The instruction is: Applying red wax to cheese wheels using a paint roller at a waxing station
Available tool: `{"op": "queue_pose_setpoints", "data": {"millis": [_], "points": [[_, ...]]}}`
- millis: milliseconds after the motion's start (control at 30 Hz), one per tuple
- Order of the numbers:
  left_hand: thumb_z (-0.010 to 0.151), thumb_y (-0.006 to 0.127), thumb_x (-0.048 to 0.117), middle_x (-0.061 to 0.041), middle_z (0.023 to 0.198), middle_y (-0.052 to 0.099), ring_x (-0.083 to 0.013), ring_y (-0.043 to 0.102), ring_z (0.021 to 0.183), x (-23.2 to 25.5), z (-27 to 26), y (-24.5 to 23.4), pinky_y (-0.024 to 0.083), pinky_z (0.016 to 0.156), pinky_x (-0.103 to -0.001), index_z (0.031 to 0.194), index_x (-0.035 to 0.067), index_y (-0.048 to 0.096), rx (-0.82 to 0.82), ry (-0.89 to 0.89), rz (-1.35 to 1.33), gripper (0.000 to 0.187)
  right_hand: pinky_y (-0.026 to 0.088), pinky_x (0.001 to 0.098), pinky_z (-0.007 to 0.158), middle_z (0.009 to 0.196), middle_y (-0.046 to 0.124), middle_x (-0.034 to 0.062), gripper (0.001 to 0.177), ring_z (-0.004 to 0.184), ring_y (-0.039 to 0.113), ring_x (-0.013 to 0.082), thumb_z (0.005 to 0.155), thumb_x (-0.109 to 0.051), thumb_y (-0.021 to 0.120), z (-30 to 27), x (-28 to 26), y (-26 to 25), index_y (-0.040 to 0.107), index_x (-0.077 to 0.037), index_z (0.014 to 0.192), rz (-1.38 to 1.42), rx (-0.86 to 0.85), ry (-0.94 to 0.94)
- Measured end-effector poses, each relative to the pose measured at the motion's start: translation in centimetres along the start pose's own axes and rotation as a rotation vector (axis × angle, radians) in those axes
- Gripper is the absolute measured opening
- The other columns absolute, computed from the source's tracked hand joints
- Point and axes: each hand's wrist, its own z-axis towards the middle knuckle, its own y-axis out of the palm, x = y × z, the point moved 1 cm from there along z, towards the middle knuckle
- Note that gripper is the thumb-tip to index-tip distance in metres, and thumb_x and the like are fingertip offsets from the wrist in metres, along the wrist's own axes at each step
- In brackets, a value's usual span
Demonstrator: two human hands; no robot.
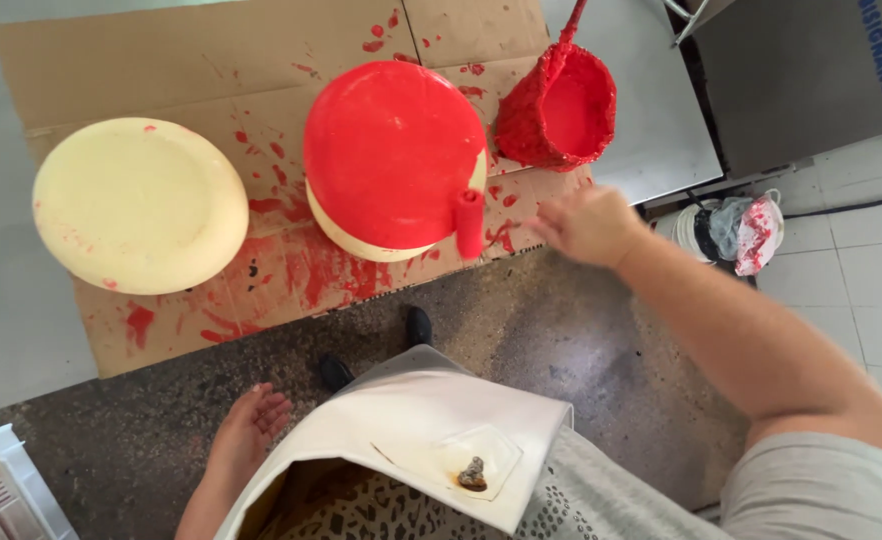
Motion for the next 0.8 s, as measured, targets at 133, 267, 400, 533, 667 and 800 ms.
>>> {"op": "queue_pose_setpoints", "data": {"millis": [133,267,400,533,667,800], "points": [[0.111,0.051,0.036,-0.016,0.112,0.064,-0.0315,0.064,0.114,-2.5,1.1,0.6,0.049,0.098,-0.043,0.131,0.009,0.056,0.012,-0.004,-0.066,0.034,0.044,0.0319,0.047,0.056,0.051,-0.0050,0.060,0.051,0.059,0.0194,0.109,-0.060,0.028,1.5,6.4,2.0,0.060,-0.023,0.075,-0.127,0.002,-0.033],[0.108,0.054,0.038,-0.014,0.106,0.067,-0.0306,0.068,0.105,-5.6,3.9,1.2,0.053,0.084,-0.041,0.128,0.011,0.058,-0.040,0.069,-0.112,0.034,0.054,0.0413,0.058,0.065,0.068,0.0029,0.050,0.063,0.068,0.0275,0.102,-0.066,0.038,3.5,6.1,0.1,0.068,-0.027,0.093,-0.080,-0.143,-0.117],[0.107,0.054,0.037,-0.018,0.112,0.065,-0.0345,0.066,0.112,-6.0,1.5,4.8,0.052,0.096,-0.046,0.132,0.006,0.056,-0.001,0.045,-0.122,0.040,0.052,0.0465,0.054,0.080,0.073,-0.0038,0.056,0.072,0.068,0.0292,0.103,-0.066,0.029,5.5,0.6,-2.9,0.073,-0.031,0.099,0.134,-0.284,-0.242],[0.107,0.057,0.035,-0.014,0.105,0.069,-0.0303,0.069,0.104,-8.4,3.3,5.1,0.054,0.090,-0.042,0.129,0.011,0.060,-0.012,0.104,-0.220,0.033,0.052,0.0352,0.068,0.072,0.066,-0.0013,0.062,0.070,0.064,0.0186,0.101,-0.066,0.031,7.5,3.4,-5.8,0.072,-0.020,0.096,0.300,-0.494,-0.136],[0.105,0.059,0.037,-0.008,0.100,0.071,-0.0244,0.070,0.096,-11.2,3.4,5.4,0.054,0.078,-0.035,0.119,0.016,0.063,0.009,0.085,-0.288,0.026,0.044,0.0410,0.068,0.070,0.061,0.0067,0.062,0.070,0.056,0.0264,0.105,-0.061,0.039,8.9,11.0,-3.6,0.060,-0.012,0.075,0.292,-0.475,-0.041],[0.108,0.056,0.040,-0.011,0.102,0.071,-0.0253,0.069,0.095,-14.4,4.9,6.3,0.055,0.083,-0.037,0.124,0.014,0.065,0.033,0.100,-0.305,0.032,0.048,0.0414,0.098,0.119,0.076,0.0016,0.060,0.108,0.067,0.0269,0.101,-0.060,0.030,10.1,7.9,-8.0,0.069,-0.029,0.133,0.306,-0.644,-0.058]]}}
